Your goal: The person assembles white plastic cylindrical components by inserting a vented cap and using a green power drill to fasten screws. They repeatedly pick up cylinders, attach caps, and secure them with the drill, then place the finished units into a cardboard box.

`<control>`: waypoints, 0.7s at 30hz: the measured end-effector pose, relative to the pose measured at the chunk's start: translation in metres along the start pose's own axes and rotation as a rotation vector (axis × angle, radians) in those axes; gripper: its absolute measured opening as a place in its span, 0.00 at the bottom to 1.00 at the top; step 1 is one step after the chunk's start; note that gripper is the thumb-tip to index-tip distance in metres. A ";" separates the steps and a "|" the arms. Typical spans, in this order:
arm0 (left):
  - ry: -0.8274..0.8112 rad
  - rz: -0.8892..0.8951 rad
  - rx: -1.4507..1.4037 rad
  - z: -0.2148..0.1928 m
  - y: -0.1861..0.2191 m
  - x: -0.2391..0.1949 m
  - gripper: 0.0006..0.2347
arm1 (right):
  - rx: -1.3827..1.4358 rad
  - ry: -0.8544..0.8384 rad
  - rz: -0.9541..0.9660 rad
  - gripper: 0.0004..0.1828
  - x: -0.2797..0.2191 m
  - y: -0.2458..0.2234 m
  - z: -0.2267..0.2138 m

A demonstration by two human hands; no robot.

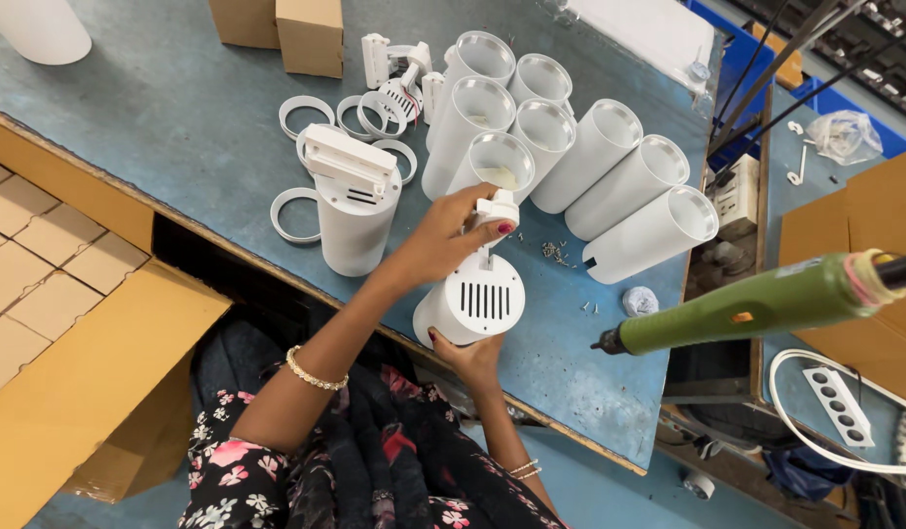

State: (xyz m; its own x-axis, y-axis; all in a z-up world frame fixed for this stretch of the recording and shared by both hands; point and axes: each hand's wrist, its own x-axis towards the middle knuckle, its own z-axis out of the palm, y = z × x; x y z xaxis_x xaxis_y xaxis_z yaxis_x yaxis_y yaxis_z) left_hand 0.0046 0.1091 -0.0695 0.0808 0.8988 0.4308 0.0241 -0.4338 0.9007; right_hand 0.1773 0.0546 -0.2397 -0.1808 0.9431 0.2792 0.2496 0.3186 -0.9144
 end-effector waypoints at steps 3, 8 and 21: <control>-0.008 -0.088 -0.158 0.003 -0.007 -0.001 0.17 | 0.034 -0.002 0.001 0.41 -0.001 0.005 0.001; -0.138 -0.194 -0.215 -0.008 -0.009 0.017 0.17 | 0.074 -0.038 0.001 0.41 0.000 -0.013 -0.005; 0.257 -0.318 -0.608 0.016 -0.002 0.001 0.11 | 0.049 0.088 0.080 0.53 -0.012 -0.070 0.000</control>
State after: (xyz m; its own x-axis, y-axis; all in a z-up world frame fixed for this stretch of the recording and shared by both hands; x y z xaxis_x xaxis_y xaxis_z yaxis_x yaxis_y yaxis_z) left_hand 0.0205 0.1101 -0.0714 -0.0762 0.9942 0.0755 -0.5563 -0.1052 0.8243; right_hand 0.1617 0.0211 -0.1790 -0.0770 0.9708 0.2272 0.2129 0.2386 -0.9475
